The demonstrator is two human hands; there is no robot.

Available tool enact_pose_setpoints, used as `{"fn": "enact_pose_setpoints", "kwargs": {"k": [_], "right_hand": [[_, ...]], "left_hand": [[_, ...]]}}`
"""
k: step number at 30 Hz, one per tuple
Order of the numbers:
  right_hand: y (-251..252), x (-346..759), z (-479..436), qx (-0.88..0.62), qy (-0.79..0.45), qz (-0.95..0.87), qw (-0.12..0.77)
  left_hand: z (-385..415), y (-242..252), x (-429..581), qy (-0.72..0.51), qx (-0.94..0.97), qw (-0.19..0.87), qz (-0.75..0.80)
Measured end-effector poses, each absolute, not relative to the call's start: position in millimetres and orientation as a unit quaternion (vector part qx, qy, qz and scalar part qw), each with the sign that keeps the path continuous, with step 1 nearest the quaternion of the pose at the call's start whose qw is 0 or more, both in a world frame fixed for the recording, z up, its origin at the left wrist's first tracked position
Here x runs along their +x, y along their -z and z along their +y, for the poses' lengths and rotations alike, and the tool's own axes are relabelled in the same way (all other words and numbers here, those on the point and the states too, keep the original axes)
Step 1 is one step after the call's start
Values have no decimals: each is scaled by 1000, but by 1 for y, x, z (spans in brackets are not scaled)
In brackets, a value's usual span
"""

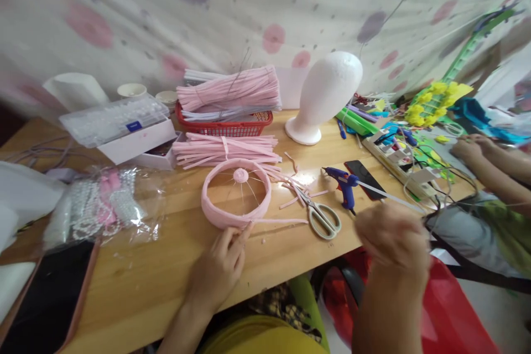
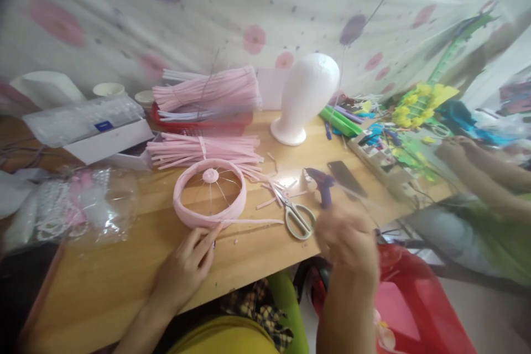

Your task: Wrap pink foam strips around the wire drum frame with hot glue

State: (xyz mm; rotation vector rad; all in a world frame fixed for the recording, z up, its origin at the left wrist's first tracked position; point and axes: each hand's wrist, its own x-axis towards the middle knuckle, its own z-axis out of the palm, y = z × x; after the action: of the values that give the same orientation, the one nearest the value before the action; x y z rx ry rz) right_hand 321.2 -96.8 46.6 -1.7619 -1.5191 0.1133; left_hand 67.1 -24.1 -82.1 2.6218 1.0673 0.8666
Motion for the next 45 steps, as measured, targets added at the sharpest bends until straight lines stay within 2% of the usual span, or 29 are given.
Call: {"fn": "enact_pose_setpoints", "kwargs": {"k": [4,7,9,15,21,25,30,40,45], "right_hand": [[3,310,-38,-646,-172,-654,354],[28,302,-34,-633,-301,-643,308],[34,300,-39,-632,-326,-636,298],[20,315,-35,-618,-314,-655,300],[22,324,-16,-618,-298,-667,290],[23,324,-9,-619,-295,-666,295],[17,326,-3,-628,-286,-651,316],[11,320,0,-580,-255,-692,346],[16,312,-8,-545,-283,-690,382]], "left_hand": [[-24,82,67,-289,880,79,368],[-26,84,67,-269,888,63,367],[-27,83,66,-270,894,42,354],[-11,36,62,-410,843,12,347],[52,-15,80,-349,858,40,376],[69,-16,109,-267,851,88,444],[65,-13,126,-244,836,101,481],[82,-14,112,-226,886,207,348],[89,-14,105,-208,900,226,309]]}}
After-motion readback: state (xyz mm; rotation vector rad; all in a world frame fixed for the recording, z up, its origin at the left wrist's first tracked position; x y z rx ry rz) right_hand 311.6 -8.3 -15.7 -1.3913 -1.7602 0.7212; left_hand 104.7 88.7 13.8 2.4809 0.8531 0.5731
